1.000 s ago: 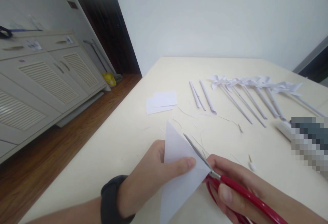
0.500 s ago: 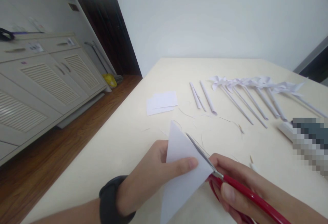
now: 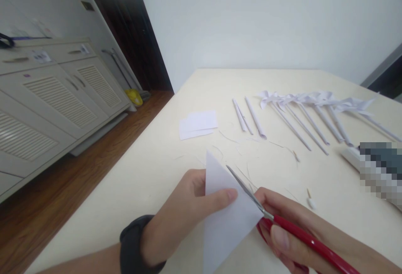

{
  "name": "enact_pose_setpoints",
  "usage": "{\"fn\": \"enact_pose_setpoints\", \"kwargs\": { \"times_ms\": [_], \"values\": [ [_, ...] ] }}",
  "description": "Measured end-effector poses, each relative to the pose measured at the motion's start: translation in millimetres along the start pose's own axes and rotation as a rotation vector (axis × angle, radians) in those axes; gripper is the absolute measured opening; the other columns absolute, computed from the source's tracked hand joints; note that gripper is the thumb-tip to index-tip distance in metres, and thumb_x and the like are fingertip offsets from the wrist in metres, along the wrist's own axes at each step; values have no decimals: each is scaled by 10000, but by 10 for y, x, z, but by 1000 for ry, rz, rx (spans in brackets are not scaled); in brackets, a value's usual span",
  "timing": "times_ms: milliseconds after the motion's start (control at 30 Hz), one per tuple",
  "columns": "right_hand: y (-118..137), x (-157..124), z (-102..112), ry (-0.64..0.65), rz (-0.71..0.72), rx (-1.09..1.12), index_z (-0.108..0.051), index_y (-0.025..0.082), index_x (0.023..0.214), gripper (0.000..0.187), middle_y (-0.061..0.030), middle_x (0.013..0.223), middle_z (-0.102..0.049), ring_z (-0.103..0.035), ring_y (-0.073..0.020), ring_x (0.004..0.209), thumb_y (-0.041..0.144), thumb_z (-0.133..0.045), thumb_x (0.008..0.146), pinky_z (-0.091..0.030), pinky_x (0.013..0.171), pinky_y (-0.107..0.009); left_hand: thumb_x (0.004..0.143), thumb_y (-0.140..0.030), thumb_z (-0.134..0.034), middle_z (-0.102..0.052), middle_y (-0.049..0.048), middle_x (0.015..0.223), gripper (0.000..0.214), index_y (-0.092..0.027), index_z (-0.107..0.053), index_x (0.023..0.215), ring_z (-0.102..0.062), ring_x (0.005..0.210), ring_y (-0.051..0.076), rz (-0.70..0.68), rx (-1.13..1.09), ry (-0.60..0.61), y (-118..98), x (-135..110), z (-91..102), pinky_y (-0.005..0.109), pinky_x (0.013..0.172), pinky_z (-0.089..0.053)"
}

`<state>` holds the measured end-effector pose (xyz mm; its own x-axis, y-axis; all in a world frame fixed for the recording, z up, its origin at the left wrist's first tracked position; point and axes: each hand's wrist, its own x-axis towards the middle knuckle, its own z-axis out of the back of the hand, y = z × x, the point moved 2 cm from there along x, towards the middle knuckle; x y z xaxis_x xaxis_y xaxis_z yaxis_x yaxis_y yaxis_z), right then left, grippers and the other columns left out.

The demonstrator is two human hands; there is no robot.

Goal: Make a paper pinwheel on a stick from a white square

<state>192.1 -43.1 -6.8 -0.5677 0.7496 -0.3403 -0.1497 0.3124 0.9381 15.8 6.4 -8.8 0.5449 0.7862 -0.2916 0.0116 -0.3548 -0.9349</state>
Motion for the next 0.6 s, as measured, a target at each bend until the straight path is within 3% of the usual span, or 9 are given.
{"fn": "enact_pose_setpoints", "kwargs": {
  "times_ms": [300,600],
  "values": [
    [-71,21,-25,-67,16,13,-432,202,873,395,52,624,-385,-302,-22,400,591,-426,809,-262,344,-152,759,-297,-631,-688,26,767,206,-168,-703,903,-568,660,133,-2,40,-25,3,1,4,228,603,-434],
    [-100,-2,-55,-66,-45,37,-435,210,884,394,58,570,-369,-302,-23,380,595,-433,802,-175,314,-168,758,-280,-635,-683,22,776,199,-174,-695,916,-566,664,129,-13,19,-12,2,2,4,225,603,-436]
  ]
}}
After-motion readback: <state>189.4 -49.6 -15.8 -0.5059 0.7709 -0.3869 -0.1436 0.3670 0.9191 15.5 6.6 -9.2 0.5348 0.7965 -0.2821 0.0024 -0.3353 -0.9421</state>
